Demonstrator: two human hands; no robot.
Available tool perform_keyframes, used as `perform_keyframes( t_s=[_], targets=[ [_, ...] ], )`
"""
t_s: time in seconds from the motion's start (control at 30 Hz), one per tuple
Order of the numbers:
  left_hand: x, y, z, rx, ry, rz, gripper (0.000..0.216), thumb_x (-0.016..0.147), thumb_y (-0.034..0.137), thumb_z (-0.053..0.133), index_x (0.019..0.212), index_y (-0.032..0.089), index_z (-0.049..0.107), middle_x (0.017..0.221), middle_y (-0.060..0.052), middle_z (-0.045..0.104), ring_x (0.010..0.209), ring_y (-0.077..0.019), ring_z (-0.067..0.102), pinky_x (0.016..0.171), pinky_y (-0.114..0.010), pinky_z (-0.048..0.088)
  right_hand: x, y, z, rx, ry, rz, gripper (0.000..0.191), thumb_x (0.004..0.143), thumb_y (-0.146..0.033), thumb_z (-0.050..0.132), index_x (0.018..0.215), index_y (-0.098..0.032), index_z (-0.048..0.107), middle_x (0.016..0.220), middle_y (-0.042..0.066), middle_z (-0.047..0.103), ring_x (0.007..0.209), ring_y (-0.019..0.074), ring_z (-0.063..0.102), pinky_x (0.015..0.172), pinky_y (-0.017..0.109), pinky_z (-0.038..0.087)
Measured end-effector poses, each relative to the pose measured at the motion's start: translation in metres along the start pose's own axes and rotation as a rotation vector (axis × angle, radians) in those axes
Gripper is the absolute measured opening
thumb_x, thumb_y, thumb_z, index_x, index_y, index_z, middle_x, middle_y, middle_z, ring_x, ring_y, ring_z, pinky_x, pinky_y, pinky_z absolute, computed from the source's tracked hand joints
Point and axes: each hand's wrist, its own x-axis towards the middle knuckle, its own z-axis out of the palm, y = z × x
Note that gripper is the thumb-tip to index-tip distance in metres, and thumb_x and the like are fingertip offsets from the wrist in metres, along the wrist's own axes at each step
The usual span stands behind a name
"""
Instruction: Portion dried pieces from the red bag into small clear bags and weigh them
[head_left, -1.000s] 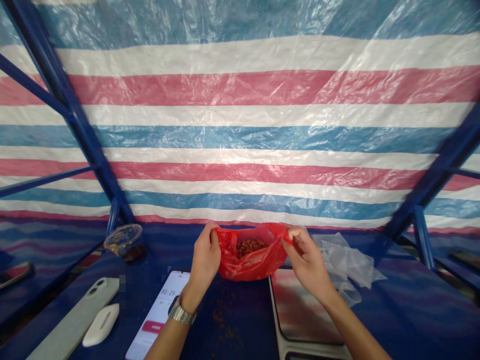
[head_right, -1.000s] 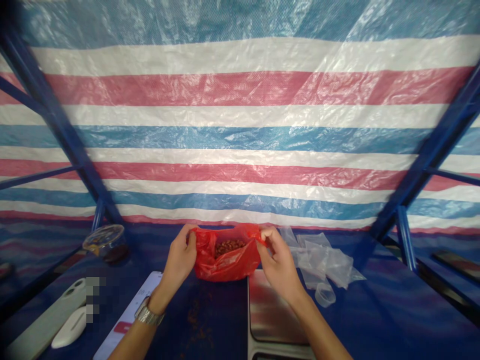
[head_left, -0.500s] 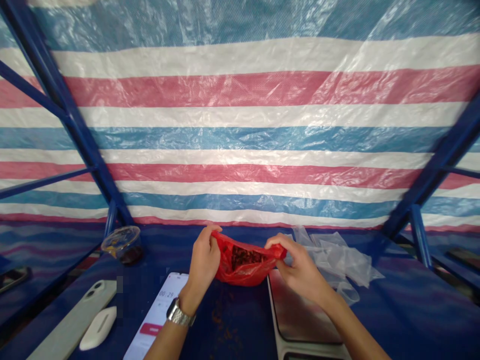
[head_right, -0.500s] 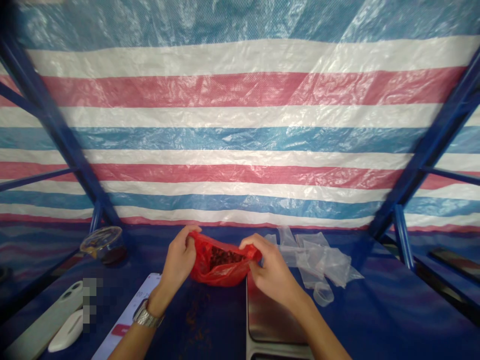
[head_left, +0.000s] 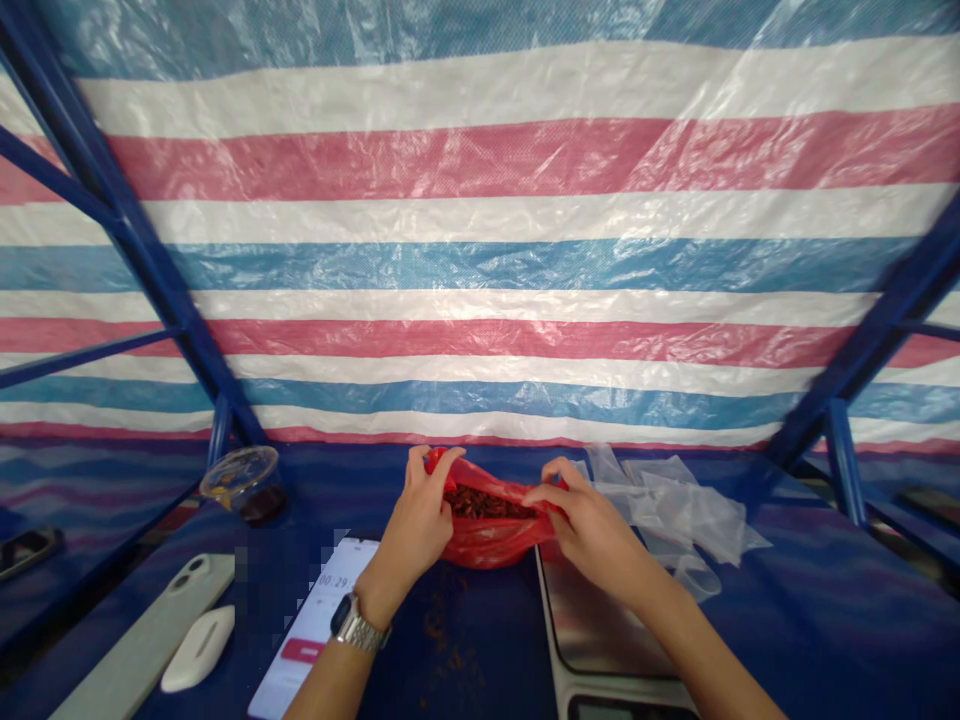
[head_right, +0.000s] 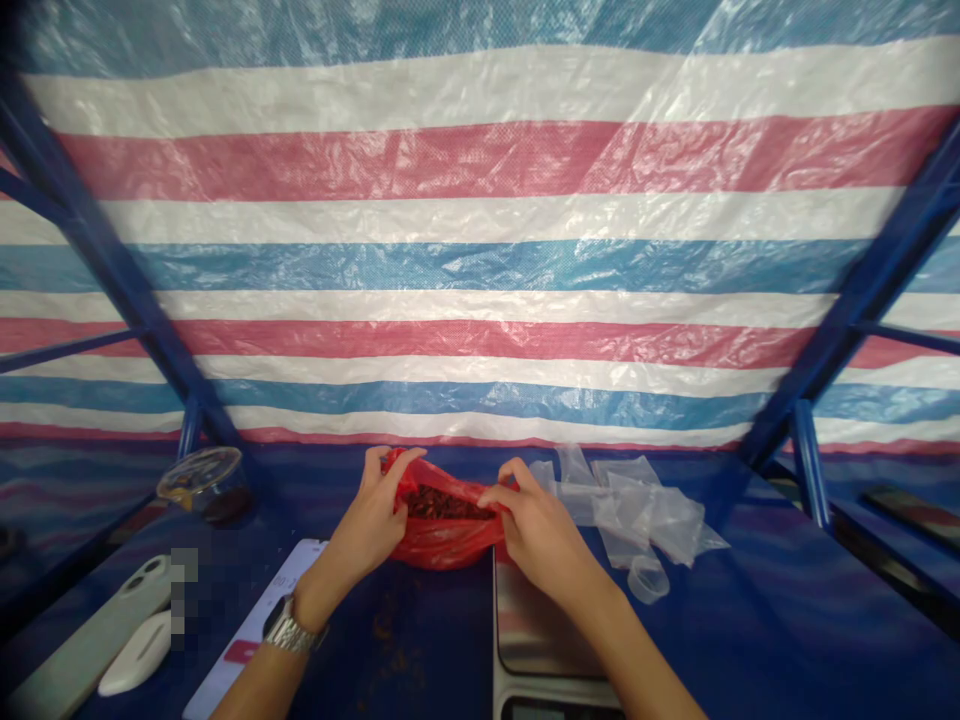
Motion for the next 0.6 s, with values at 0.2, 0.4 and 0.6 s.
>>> perform_keyframes(
  t_s=[0.2,0.4,0.6],
  targets=[
    [0.005,0.005,-0.006,-0.052,0.025,0.022,0.068,0.071,-0.013,0.036,0.121,0.023,0.065,0.129,-0.008,0.055,0.118,-0.0187,0.064,0.111,-0.035,0.051,-0.002,0.01,0.004,-0.078,-0.044,0.025,0.074,0.078,0.01,0.038,0.134,-0.029,0.067,0.123,0.009,0.055,0.112,0.0224,0.06,0.101,0.037,0.05],
    [-0.002,0.024,-0.007,0.174,0.02,0.133,0.07,0.071,-0.011,0.042,0.125,0.027,0.066,0.15,-0.008,0.047,0.133,-0.0258,0.055,0.109,-0.042,0.052,-0.002,0.011,0.001,-0.138,-0.009,0.038,0.069,0.069,0.012,0.039,0.117,-0.026,0.071,0.122,0.009,0.055,0.116,0.0253,0.056,0.101,0.042,0.049],
    [-0.004,0.035,-0.007,0.415,-0.157,0.063,0.039,0.078,-0.005,0.049,0.089,0.023,0.074,0.134,-0.009,0.061,0.12,-0.0288,0.059,0.098,-0.043,0.056,-0.005,0.022,0.004,-0.218,-0.015,0.061,0.065,0.064,0.013,0.038,0.106,-0.022,0.075,0.117,0.01,0.06,0.111,0.0261,0.054,0.105,0.046,0.047]
  ],
)
